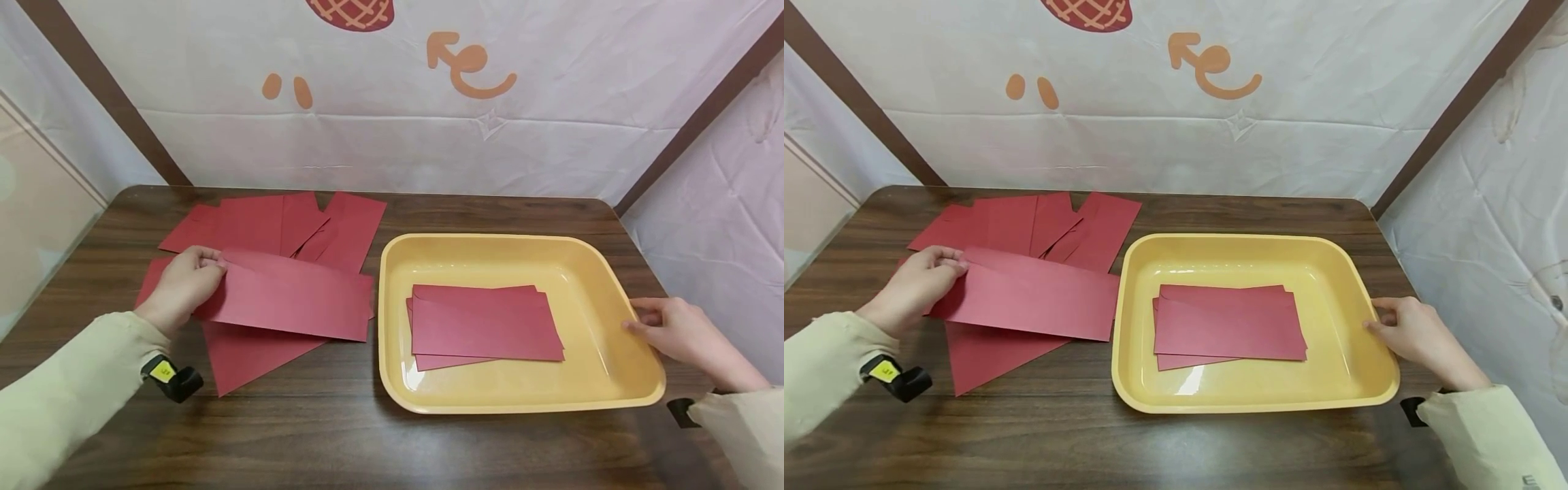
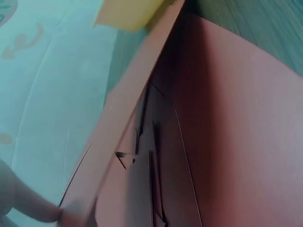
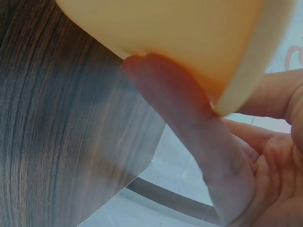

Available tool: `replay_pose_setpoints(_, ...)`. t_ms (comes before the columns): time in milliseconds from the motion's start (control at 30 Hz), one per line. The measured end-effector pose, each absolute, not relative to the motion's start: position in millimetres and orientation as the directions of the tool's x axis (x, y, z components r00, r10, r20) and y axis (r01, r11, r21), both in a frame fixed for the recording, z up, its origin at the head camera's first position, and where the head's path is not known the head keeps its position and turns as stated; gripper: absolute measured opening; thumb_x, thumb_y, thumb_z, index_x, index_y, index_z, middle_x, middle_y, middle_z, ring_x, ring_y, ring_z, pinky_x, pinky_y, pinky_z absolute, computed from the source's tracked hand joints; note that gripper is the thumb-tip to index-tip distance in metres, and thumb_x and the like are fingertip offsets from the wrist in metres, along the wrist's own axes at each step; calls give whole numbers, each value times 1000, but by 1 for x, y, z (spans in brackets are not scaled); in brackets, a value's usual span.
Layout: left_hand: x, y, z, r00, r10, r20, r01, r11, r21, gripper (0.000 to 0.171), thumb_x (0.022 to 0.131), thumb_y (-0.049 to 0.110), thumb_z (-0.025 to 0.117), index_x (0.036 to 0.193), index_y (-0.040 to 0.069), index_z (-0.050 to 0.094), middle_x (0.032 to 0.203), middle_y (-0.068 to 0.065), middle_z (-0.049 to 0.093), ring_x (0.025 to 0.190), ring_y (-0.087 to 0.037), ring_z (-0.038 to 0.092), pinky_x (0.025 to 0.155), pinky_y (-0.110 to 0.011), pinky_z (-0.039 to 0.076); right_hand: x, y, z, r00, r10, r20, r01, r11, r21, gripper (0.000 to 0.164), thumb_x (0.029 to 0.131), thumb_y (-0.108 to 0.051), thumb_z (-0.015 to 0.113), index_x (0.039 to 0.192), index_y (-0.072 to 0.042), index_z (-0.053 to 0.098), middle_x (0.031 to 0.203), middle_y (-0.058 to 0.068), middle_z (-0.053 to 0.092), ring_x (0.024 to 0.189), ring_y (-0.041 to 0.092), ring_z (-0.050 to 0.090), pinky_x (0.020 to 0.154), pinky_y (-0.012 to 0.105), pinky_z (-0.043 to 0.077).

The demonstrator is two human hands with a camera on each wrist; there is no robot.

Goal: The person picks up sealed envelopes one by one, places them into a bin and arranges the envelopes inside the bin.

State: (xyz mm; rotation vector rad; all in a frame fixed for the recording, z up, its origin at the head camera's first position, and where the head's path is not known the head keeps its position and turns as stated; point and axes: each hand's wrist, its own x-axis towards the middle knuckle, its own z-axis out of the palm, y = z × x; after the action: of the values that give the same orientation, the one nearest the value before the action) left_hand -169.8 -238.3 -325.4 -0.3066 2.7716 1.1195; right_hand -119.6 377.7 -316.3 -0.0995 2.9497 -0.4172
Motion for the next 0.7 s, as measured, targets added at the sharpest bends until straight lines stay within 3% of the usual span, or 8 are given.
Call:
replay_pose_setpoints(100, -169, -236, -323, -968, -166, -187, -250, 652, 715, 48, 96, 19, 25, 132, -13, 30, 131, -33, 34, 115, -41, 34, 88, -44, 34, -120, 378, -315, -980, -87, -178, -31, 955, -296, 51, 84, -22, 66, 118, 14, 53, 86, 19, 71, 63, 4, 61, 54, 22, 42)
replay_pose_setpoints(200, -168, -234, -319, -969, -185, -165, -245, 610, 753, 49, 96, 17, 19, 133, -15, 25, 135, -35, 26, 119, -44, 29, 93, -50, 30, -120, 378, -315, -976, -86, -203, -19, 950, -311, 51, 86, -22, 64, 120, 14, 51, 88, 21, 70, 59, 0, 58, 52, 21, 43)
replay_pose_setpoints(333, -169, -234, -312, -972, -192, -134, -222, 567, 794, 50, 95, 15, 17, 134, -17, 20, 131, -34, 27, 113, -39, 32, 85, -36, 33, -120, 378, -315, -973, -82, -217, -9, 948, -317, 51, 86, -21, 63, 120, 14, 50, 88, 20, 70, 58, 0, 57, 51, 22, 43)
replay_pose_setpoints(433, -169, -233, -308, -972, -195, -133, -220, 540, 813, 51, 95, 16, 17, 136, -16, 17, 123, -29, 32, 102, -29, 37, 77, -25, 31, -121, 379, -315, -971, -82, -224, -5, 946, -325, 51, 86, -21, 63, 120, 15, 50, 87, 20, 70, 59, 1, 58, 52, 22, 44)
replay_pose_setpoints(567, -170, -231, -304, -969, -197, -147, -231, 529, 817, 52, 95, 17, 17, 137, -13, 14, 119, -23, 35, 92, -17, 39, 72, -21, 34, -121, 379, -315, -969, -81, -235, 4, 941, -339, 51, 87, -21, 61, 121, 14, 48, 89, 21, 70, 59, 4, 60, 51, 23, 46)
replay_pose_setpoints(700, -172, -229, -301, -970, -196, -143, -226, 518, 825, 52, 95, 18, 16, 137, -12, 12, 126, -24, 31, 95, -19, 40, 71, -19, 36, -120, 378, -315, -969, -80, -234, 4, 940, -340, 51, 87, -21, 61, 121, 14, 49, 88, 21, 70, 60, 6, 61, 51, 23, 46)
